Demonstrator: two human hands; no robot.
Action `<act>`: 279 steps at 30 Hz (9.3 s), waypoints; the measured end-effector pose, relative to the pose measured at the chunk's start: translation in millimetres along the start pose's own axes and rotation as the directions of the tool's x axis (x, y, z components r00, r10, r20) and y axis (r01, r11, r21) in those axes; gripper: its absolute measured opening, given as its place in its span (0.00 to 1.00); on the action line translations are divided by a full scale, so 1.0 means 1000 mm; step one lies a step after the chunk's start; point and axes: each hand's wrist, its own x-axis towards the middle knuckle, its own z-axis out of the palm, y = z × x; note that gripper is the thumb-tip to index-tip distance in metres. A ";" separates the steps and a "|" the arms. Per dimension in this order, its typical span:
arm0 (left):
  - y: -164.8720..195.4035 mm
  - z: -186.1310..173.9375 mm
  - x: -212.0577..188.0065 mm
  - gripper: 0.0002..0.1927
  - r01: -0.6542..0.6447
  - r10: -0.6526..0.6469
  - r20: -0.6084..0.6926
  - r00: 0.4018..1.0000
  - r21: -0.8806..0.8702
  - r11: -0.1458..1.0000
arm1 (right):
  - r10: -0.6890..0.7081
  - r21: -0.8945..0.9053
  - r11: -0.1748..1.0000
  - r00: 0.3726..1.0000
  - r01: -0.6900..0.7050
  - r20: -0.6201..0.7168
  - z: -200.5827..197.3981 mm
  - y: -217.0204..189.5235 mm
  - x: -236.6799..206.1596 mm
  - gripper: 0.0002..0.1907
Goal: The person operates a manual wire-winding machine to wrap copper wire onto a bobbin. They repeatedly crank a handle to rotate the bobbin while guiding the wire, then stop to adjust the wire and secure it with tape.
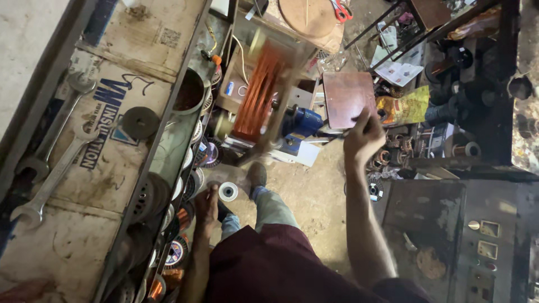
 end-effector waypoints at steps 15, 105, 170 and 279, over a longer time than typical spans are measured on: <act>-0.008 -0.007 -0.005 0.35 0.004 0.008 -0.041 0.999 0.267 0.964 | 0.432 -0.351 0.900 0.632 -0.259 0.643 0.102 0.048 0.008 0.20; 0.032 0.013 0.056 0.30 -0.154 0.143 0.104 0.984 0.111 0.982 | -0.096 -0.270 0.876 0.695 0.399 0.713 0.073 -0.082 -0.016 0.14; 0.124 -0.031 0.299 0.26 0.247 -0.223 0.111 0.968 -0.300 0.922 | -0.175 -0.057 0.932 0.583 0.358 0.793 0.067 -0.086 -0.019 0.25; 0.286 0.040 0.174 0.04 -0.248 0.248 0.245 0.937 -0.028 0.968 | -0.416 0.302 0.906 0.753 0.296 0.510 0.085 -0.174 0.025 0.11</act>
